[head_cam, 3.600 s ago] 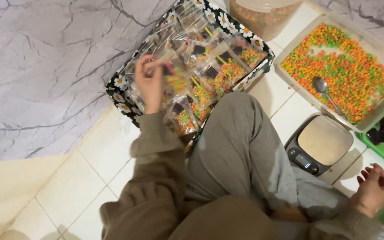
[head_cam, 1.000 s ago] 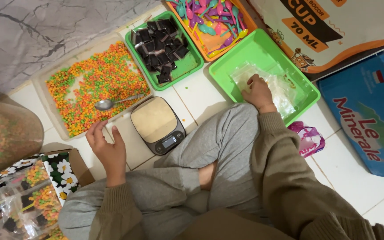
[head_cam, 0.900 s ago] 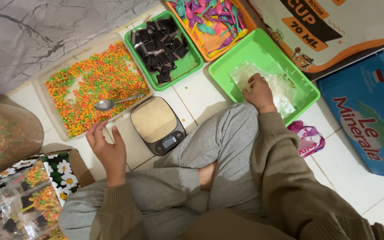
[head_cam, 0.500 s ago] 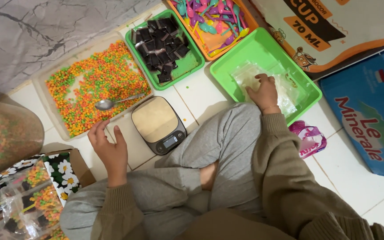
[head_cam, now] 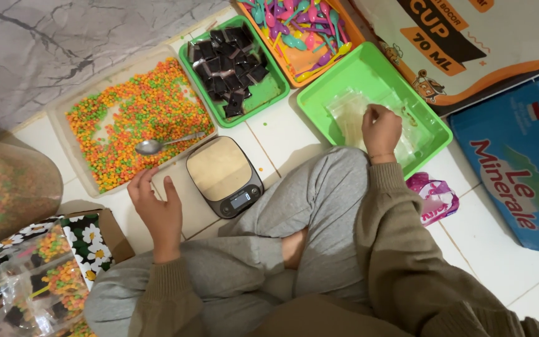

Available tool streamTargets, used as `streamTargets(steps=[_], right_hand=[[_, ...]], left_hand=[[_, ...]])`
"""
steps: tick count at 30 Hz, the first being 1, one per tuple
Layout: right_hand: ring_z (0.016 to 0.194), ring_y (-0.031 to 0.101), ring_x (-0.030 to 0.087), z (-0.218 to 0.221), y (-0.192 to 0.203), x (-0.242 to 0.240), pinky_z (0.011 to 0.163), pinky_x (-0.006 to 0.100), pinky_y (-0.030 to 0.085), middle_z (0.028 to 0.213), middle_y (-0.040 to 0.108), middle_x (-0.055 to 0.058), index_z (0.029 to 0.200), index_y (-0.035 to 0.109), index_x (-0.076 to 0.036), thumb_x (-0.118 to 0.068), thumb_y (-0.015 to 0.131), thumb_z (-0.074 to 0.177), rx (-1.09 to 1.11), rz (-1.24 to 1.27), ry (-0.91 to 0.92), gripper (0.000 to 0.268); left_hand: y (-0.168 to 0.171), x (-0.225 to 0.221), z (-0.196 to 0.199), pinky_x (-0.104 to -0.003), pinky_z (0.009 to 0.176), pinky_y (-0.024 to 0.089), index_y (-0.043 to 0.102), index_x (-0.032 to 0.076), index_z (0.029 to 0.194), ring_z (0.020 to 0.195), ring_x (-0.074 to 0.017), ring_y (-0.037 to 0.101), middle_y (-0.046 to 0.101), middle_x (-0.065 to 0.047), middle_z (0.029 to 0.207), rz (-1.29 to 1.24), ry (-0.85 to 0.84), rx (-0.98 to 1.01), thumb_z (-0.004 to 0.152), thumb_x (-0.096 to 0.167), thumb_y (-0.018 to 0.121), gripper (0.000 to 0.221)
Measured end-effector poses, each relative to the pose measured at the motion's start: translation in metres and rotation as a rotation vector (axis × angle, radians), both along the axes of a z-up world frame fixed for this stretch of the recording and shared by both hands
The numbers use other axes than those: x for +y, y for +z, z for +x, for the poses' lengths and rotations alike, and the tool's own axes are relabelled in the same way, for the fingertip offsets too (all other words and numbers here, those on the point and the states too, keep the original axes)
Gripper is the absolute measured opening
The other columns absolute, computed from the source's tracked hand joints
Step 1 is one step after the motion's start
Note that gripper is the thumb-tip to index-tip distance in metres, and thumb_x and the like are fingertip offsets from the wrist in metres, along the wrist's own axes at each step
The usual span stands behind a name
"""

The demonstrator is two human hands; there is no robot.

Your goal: Manually scooping colorful food items into small plastic bags and weighing them on a digital scale.

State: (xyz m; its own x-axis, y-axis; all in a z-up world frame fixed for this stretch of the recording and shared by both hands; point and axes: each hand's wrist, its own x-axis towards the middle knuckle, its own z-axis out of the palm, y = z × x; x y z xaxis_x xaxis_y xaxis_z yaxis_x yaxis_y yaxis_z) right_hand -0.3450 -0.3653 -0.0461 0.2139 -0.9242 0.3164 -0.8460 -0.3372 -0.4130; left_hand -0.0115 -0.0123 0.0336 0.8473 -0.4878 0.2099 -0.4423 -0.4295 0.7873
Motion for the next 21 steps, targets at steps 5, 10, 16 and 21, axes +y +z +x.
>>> streamTargets(steps=[5, 10, 16, 21], right_hand=[[0.083, 0.077, 0.026, 0.054, 0.060, 0.028, 0.067, 0.033, 0.059, 0.090, 0.079, 0.011, 0.108, 0.079, -0.009, -0.009, 0.070, 0.099, -0.401, -0.211, 0.097, 0.013], [0.092, 0.074, 0.032, 0.135, 0.089, 0.080, 0.071, 0.036, 0.059, 0.100, 0.077, 0.022, 0.115, 0.076, -0.001, -0.007, 0.067, 0.103, -0.654, -0.084, 0.205, 0.017], [0.086, 0.074, 0.020, 0.191, 0.060, 0.126, 0.064, 0.031, 0.063, 0.098, 0.079, 0.014, 0.112, 0.078, -0.006, -0.011, 0.070, 0.100, -0.902, 0.381, 0.380, 0.015], [0.088, 0.076, 0.020, 0.189, 0.063, 0.135, 0.065, 0.033, 0.065, 0.098, 0.079, 0.013, 0.112, 0.078, -0.007, -0.015, 0.072, 0.099, -0.820, 0.518, 0.412, 0.017]], left_hand=[[-0.012, -0.012, -0.006, -0.047, 0.098, 0.043, 0.066, 0.002, 0.123, 0.119, -0.0419, 0.057, 0.056, -0.019, 0.122, -0.121, -0.148, -0.171, 0.096, -0.002, 0.068, 0.027], [-0.042, -0.054, -0.025, -0.052, 0.106, 0.043, 0.066, 0.004, 0.125, 0.122, -0.0415, 0.058, 0.064, -0.018, 0.119, -0.280, -0.327, -0.172, 0.087, 0.003, 0.075, 0.039], [-0.041, -0.112, -0.036, -0.056, 0.120, 0.024, 0.038, 0.011, 0.158, 0.141, -0.0348, 0.042, 0.042, -0.012, 0.160, -0.035, -0.479, -0.508, 0.068, 0.056, 0.090, 0.113], [-0.045, -0.137, -0.028, -0.072, 0.119, -0.006, 0.030, 0.015, 0.163, 0.153, -0.0367, 0.027, 0.044, -0.007, 0.160, -0.018, -0.506, -0.333, 0.067, 0.036, 0.096, 0.119]])
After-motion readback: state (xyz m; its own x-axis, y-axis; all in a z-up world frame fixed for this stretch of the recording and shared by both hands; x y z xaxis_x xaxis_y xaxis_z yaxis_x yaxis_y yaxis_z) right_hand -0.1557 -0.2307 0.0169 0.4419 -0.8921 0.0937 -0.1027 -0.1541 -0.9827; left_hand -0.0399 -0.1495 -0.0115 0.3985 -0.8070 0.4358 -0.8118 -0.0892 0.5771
